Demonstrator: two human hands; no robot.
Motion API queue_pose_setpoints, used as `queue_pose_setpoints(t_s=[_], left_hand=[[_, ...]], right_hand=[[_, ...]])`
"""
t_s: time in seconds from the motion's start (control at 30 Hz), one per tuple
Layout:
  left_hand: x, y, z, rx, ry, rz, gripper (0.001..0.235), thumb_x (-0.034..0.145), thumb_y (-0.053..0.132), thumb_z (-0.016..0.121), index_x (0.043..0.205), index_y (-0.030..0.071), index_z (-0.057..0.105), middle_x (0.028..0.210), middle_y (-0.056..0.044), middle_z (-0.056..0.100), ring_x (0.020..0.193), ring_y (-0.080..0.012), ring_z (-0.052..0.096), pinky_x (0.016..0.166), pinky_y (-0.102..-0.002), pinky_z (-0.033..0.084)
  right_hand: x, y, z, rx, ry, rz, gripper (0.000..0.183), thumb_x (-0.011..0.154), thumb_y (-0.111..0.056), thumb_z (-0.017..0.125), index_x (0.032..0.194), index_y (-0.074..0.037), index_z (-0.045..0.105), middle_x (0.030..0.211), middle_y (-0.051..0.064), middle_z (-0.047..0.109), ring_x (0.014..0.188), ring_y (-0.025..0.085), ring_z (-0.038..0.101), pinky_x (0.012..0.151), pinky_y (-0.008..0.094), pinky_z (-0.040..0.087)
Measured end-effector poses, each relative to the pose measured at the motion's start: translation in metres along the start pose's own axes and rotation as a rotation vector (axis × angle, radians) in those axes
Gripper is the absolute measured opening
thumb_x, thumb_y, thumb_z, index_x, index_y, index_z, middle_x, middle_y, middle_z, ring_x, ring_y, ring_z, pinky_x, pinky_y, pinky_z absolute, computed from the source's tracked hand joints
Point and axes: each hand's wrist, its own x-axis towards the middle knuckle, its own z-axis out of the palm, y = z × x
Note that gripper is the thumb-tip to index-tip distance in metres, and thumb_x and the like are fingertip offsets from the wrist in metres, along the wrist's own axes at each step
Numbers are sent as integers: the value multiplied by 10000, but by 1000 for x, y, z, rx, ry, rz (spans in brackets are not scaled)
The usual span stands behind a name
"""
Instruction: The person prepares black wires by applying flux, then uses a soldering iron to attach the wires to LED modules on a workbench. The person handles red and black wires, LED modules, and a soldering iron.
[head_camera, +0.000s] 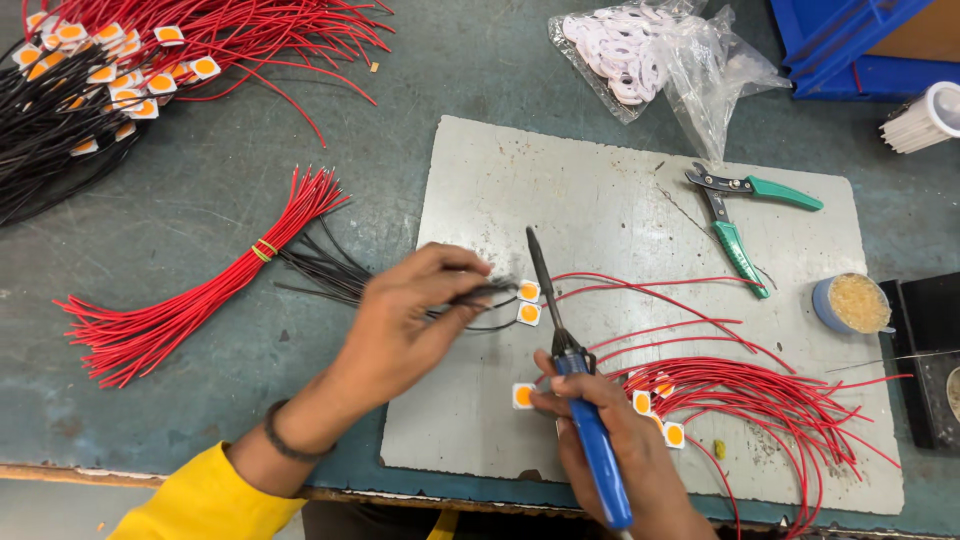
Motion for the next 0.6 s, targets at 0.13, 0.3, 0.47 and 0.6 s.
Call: queue_pose_setpoints(t_s=[0.13,0.3,0.47,0.6], left_hand=[[-28,10,-1,186,-123,-304,334,870,136,826,1204,136,815,875,-79,763,656,-232,683,636,-347,539],[-80,25,20,267,-195,101,463,699,56,712,1160,59,673,1026,-73,729,829,-277,732,745,-375,578],[-93,28,30,432,-200,159,481,620,76,701,1092,18,632,1280,-173,669,731,-283,695,671,-388,555],[-87,24,36,551,-299,124,328,665,86,706,971,15,613,1347,-175,659,576,-261,642,578,-381,529]], right_hand=[[-1,9,6,128,6,-108,606,873,163,517,1385,-113,347,1515,260,502,1157,234,772,855,257,635],[-4,17,9,367,-56,-70,656,885,216,491,1439,-96,328,1589,276,422,1226,294,728,872,285,613],[-7,18,8,269,-59,-121,780,789,262,516,1453,-104,332,1549,257,407,1363,342,611,954,328,620],[-9,18,3,359,-120,16,812,736,274,550,1422,-114,353,1620,276,379,1278,321,695,713,227,586]])
